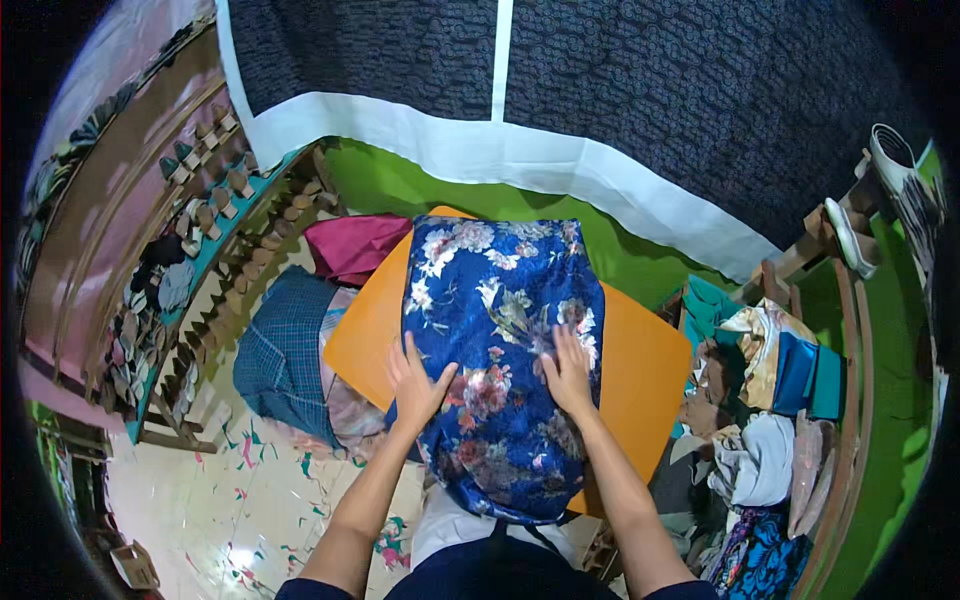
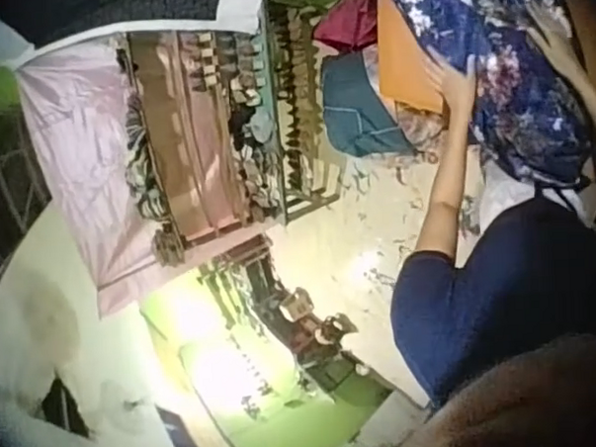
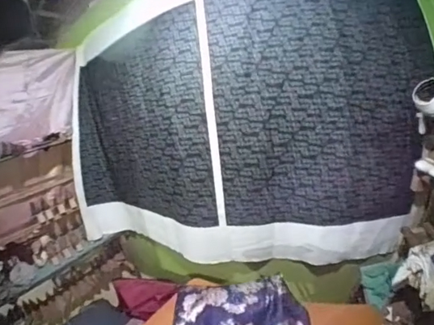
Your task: Fold floral-patterned blue fabric on a small table and place it on a shelf.
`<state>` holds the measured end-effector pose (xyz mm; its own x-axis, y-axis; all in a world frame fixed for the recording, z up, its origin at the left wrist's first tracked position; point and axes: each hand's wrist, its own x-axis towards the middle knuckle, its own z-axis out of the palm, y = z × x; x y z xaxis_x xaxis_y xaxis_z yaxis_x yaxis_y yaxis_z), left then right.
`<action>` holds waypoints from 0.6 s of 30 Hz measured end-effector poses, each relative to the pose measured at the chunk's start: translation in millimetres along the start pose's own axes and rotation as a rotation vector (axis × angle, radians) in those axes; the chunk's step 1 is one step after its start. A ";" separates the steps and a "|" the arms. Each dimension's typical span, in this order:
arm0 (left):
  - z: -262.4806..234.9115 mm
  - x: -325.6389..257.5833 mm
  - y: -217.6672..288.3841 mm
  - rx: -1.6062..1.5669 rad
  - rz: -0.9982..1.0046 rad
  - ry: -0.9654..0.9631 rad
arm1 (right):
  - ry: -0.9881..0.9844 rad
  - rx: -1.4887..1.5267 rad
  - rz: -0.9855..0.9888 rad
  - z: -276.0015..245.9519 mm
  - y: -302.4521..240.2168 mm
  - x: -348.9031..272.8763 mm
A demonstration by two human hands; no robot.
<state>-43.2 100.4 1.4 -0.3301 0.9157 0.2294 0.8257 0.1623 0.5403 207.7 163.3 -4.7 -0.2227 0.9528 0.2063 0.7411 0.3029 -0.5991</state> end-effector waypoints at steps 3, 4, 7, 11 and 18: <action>6.3 -34.9 -28.3 -0.355 -0.174 -0.125 | 0.139 0.024 0.210 -4.3 15.8 -41.5; 6.4 -39.8 -22.8 -0.360 -0.169 -0.122 | 0.210 0.097 0.321 -1.6 30.2 -56.8; -2.3 -51.6 -9.7 -0.549 -0.195 -0.194 | 0.184 0.282 0.378 5.5 43.1 -84.0; 4.1 -39.3 0.3 -0.946 -0.499 -0.412 | -0.033 0.818 0.653 14.5 50.4 -73.1; -7.8 -35.9 -3.8 -1.401 -0.906 -0.615 | -0.306 1.360 0.834 2.3 32.6 -65.4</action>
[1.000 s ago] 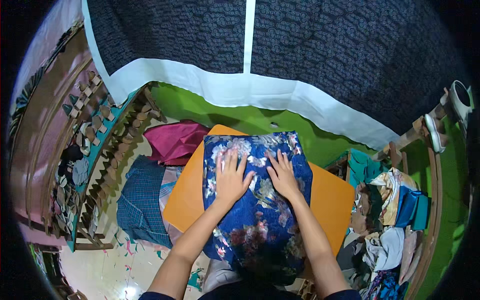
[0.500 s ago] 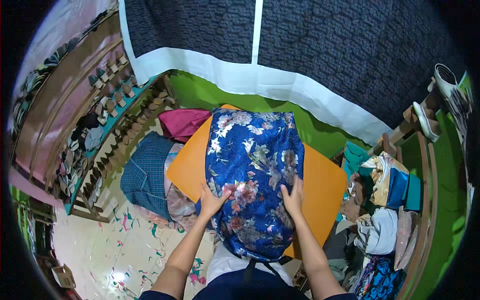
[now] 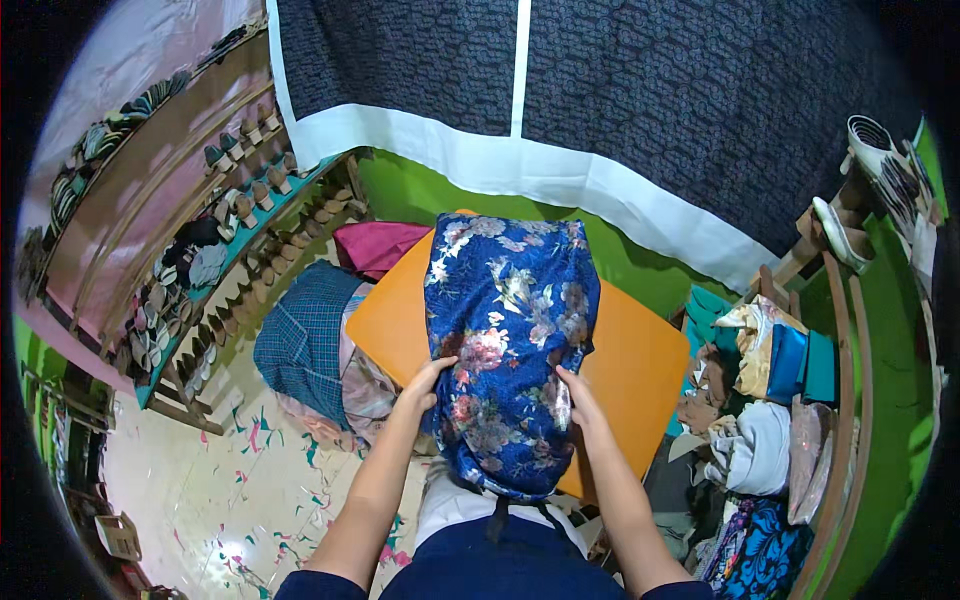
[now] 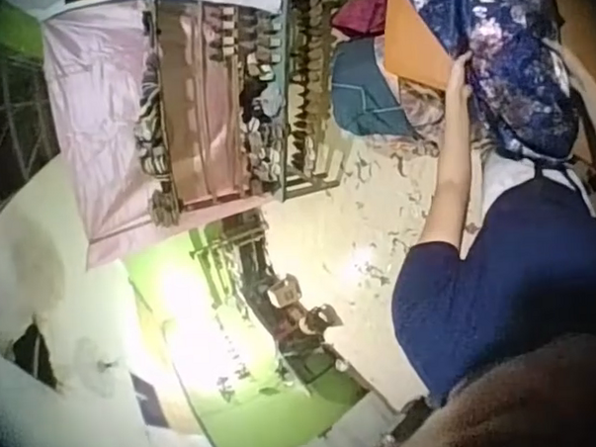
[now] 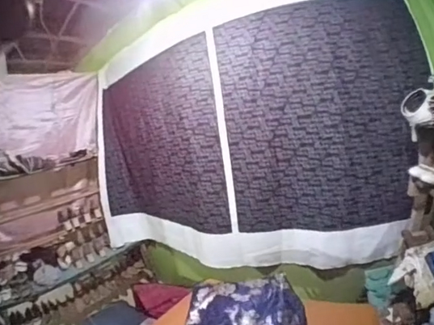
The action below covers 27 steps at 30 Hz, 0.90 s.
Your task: Fold floral-patterned blue fabric on a small table and place it on a shelf.
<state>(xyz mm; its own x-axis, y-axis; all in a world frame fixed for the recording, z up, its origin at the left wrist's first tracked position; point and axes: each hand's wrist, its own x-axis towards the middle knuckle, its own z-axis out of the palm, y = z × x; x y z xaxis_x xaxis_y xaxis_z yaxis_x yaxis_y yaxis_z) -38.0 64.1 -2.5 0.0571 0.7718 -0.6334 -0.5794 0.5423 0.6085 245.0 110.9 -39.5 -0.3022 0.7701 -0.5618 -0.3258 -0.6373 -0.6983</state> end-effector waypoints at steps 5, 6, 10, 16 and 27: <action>7.4 -25.6 -32.4 1.103 0.555 0.804 | 0.222 -0.208 -0.306 -15.2 25.6 -14.5; 4.9 -34.0 -40.8 1.049 0.429 0.718 | 0.323 -0.190 -0.284 -12.7 31.0 -21.4; -26.2 -39.9 -81.7 1.042 0.420 0.567 | 0.366 -0.517 -0.468 29.2 52.5 -73.4; -37.2 -32.8 -65.7 0.924 0.527 0.505 | 0.260 -0.345 -0.394 32.9 75.6 -64.8; -101.6 0.8 -87.9 0.401 0.332 0.366 | 0.543 -0.583 -0.384 9.7 96.7 -70.4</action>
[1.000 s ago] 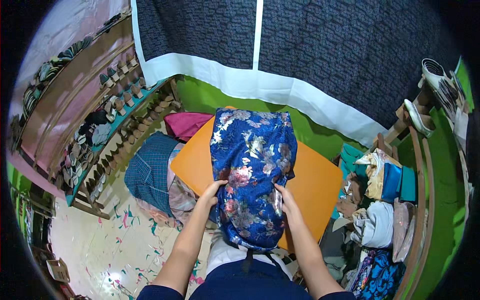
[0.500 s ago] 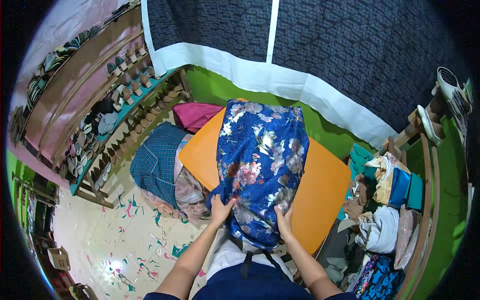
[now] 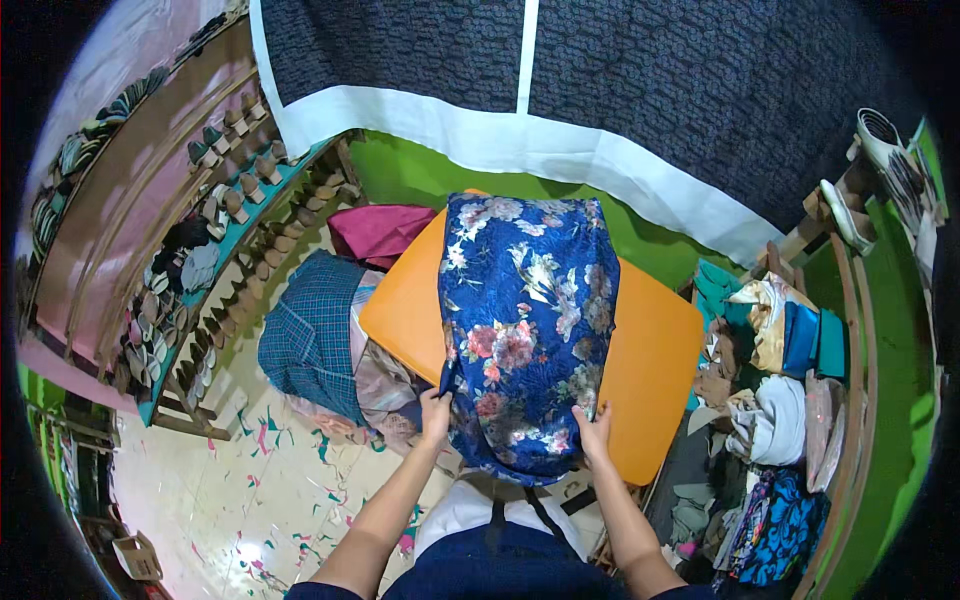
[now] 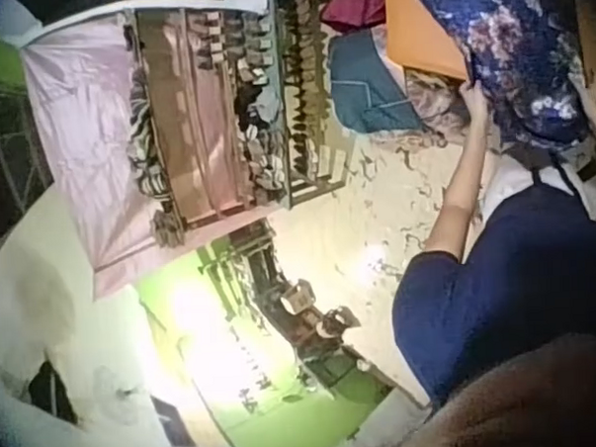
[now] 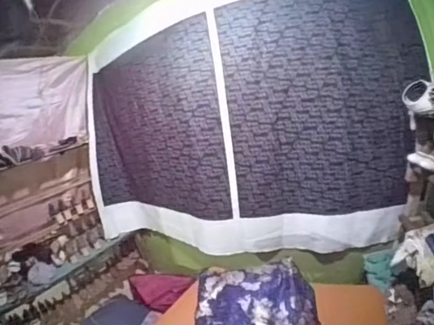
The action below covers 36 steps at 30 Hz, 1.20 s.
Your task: Fold floral-patterned blue fabric on a small table and place it on a shelf.
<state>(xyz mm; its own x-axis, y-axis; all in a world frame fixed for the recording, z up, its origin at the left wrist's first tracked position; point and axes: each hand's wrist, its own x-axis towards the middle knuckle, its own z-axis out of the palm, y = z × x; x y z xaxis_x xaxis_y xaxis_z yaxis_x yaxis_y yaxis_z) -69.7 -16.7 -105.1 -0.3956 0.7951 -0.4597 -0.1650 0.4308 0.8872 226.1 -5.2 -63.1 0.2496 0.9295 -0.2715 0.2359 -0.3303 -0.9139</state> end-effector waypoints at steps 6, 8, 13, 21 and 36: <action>21.5 -47.7 50.2 0.475 0.473 0.049 | 0.209 -0.099 0.030 8.7 -12.4 -20.9; 25.0 -34.7 45.2 0.398 0.463 -0.026 | 0.021 0.150 0.107 18.0 -28.4 -20.0; 55.7 -28.3 38.7 0.340 0.305 -0.196 | -0.416 0.720 0.591 36.8 -32.8 -4.1; 53.8 -48.6 95.9 -0.308 -0.357 -0.502 | 0.658 -0.281 -0.144 15.3 -0.3 -20.4; 27.3 -65.6 144.8 -0.865 -0.503 -0.991 | -0.716 1.449 0.636 72.1 -91.1 -60.3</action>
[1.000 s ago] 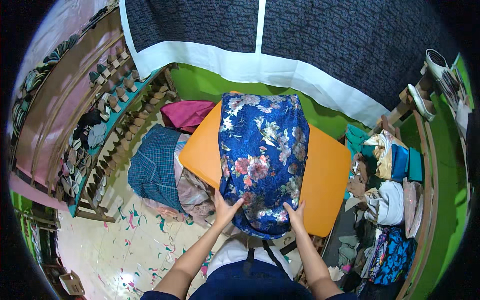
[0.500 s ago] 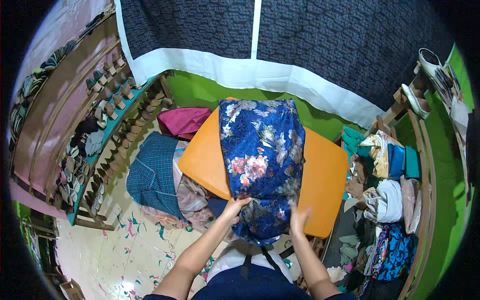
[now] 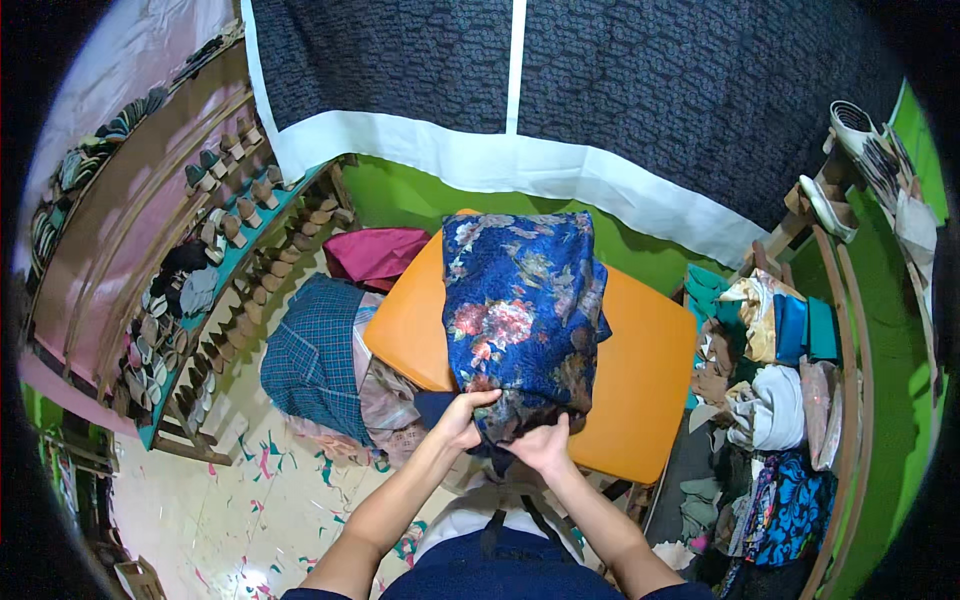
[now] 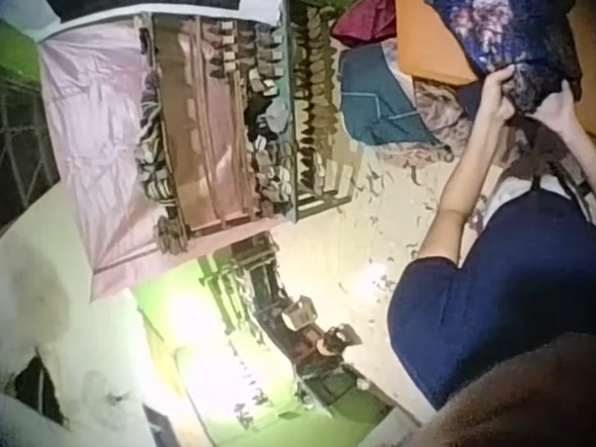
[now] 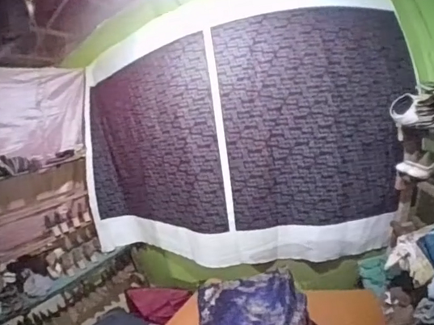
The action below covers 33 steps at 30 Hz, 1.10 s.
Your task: Fold floral-patterned blue fabric on a small table and place it on a shelf.
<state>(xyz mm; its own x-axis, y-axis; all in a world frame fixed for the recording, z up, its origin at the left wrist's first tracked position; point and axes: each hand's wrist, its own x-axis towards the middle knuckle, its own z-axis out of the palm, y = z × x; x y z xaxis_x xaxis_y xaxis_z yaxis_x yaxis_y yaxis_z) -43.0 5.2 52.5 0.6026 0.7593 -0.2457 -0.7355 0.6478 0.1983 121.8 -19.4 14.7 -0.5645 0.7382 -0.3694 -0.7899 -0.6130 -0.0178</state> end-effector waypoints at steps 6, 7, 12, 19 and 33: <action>26.3 -16.3 12.6 0.029 0.175 0.038 | -0.062 0.057 -0.098 27.6 -13.7 36.8; 31.2 -17.8 14.2 -0.008 0.188 -0.011 | -0.063 0.057 -0.093 32.3 -16.5 40.2; 36.3 -15.1 16.7 -0.021 0.148 -0.132 | -0.136 -0.030 -0.232 21.0 -17.9 36.3; -3.8 -12.7 -20.6 -0.112 0.013 -0.102 | -0.102 0.207 -0.085 -17.1 14.0 20.7; -20.5 -14.0 -38.4 0.221 0.296 0.414 | -0.060 -0.485 -0.331 -46.9 -48.5 63.4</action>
<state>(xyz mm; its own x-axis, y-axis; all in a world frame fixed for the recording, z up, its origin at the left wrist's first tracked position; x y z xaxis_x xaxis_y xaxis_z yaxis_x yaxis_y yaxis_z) -29.5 -31.5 28.9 0.1752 0.8520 -0.4933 -0.7455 0.4421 0.4987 135.5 44.0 -51.4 -0.3304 0.9181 -0.2189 -0.7344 -0.3957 -0.5515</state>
